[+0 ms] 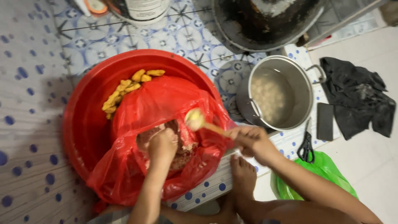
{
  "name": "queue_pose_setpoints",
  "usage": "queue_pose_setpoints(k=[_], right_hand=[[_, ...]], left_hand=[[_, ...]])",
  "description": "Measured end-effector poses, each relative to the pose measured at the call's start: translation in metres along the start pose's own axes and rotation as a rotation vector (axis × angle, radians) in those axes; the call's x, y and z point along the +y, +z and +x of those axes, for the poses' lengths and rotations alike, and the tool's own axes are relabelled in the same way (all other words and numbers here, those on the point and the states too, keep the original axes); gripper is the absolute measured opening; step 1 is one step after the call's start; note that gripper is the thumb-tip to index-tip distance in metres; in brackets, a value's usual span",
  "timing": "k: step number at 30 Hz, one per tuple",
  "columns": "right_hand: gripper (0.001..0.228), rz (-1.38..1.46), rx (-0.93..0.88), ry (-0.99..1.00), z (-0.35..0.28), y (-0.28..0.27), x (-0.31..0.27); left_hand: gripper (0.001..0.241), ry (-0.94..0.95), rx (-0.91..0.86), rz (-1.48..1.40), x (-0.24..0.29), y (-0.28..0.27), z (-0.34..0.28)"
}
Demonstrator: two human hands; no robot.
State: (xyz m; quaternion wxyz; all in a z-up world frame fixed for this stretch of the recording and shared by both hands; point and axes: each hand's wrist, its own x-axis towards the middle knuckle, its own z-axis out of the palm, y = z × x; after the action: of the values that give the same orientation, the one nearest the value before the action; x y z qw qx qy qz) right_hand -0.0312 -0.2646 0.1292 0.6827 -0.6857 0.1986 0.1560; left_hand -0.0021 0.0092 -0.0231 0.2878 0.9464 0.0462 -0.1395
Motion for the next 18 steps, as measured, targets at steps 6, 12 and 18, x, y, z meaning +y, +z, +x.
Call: queue_pose_setpoints(k=[6, 12, 18], right_hand=[[0.014, -0.172, 0.390, -0.290, 0.048, -0.108, 0.009], [0.020, -0.805, 0.630, -0.254, 0.087, -0.197, 0.051], [0.025, -0.995, 0.636, -0.261, 0.110, -0.212, 0.080]], left_hand=[[0.022, -0.125, -0.006, -0.137, -0.010, 0.011, 0.012], [0.023, -0.196, -0.105, -0.078, 0.006, -0.005, 0.005], [0.026, -0.238, -0.142, -0.054, 0.011, -0.009, 0.000]])
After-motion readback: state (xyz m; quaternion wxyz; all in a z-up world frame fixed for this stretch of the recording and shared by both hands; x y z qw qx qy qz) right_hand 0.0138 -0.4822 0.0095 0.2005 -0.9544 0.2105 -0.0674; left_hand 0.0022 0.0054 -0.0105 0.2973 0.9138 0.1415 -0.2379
